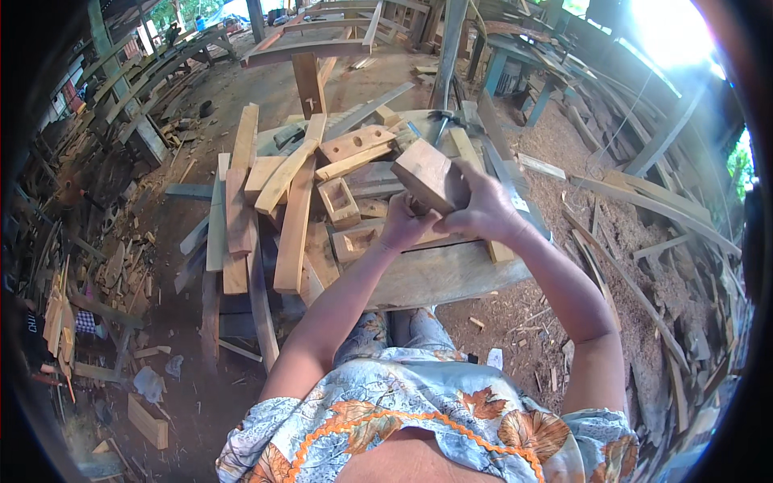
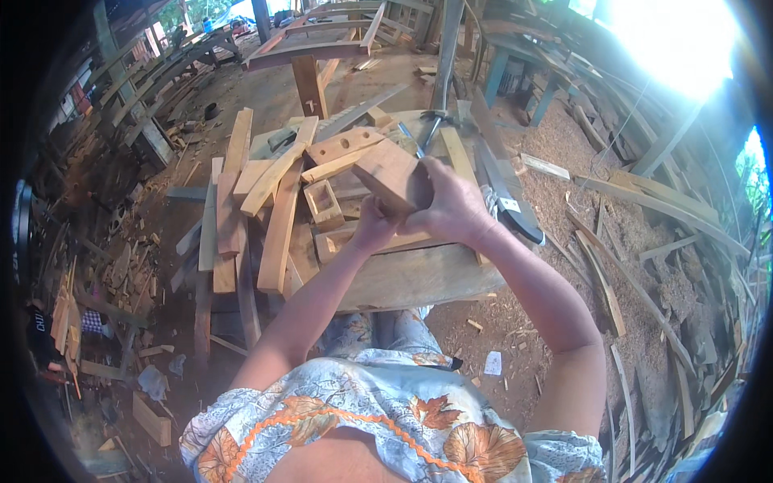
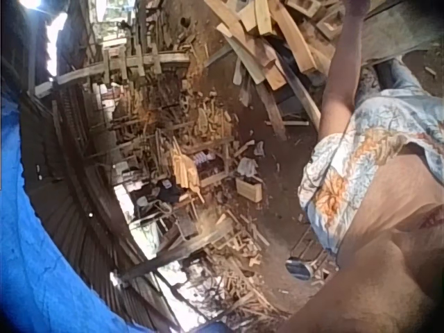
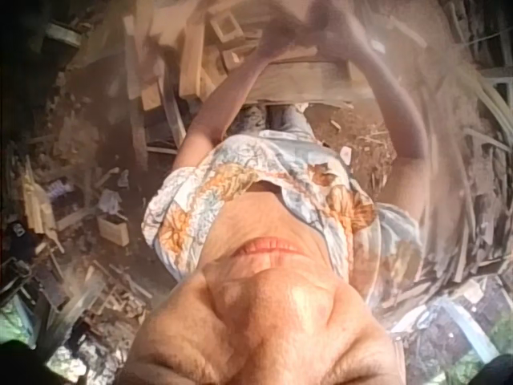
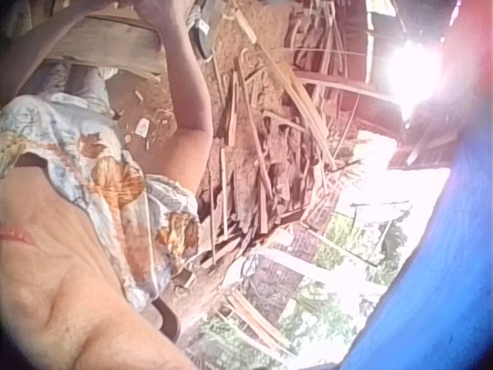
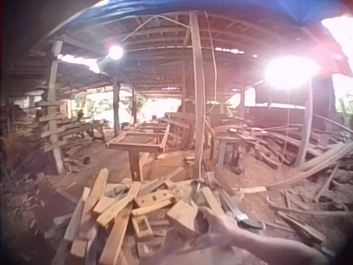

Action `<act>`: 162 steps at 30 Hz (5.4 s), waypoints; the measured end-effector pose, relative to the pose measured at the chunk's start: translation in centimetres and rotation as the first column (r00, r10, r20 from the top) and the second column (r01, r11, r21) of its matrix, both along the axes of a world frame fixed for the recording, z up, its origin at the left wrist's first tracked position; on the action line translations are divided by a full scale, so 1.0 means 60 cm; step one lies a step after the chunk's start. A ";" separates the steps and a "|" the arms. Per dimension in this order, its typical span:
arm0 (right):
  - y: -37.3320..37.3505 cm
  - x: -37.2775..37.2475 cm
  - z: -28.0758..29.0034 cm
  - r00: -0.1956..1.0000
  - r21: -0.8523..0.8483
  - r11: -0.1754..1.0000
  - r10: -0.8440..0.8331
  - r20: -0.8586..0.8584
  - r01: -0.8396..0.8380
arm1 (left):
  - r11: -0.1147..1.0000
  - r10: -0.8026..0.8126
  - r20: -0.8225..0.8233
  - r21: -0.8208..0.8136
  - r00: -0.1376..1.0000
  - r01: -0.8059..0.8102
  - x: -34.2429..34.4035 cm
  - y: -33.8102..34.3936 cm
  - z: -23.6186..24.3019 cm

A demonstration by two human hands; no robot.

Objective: The person chisels a wooden piece on a workbench, positioning a chisel into its slots and repeatedly striking it with a wooden block.

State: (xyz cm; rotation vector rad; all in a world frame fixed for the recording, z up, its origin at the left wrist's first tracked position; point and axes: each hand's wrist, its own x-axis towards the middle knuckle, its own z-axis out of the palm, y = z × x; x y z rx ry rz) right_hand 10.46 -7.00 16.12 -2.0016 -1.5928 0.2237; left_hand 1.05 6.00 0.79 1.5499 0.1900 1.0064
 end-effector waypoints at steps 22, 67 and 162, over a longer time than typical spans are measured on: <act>-0.052 0.026 0.022 0.972 0.245 0.969 0.031 -0.234 0.028 | 0.985 0.166 0.133 -0.072 0.977 -0.158 -0.016 0.036 0.008; -0.024 0.008 -0.022 1.000 0.074 0.997 0.017 -0.020 -0.015 | 0.998 0.021 0.049 -0.053 0.999 -0.018 -0.030 0.024 -0.006; -0.028 0.005 -0.162 0.488 0.126 0.981 0.037 -0.872 0.150 | 0.999 -0.050 -0.005 -0.003 0.999 0.050 0.013 -0.009 0.009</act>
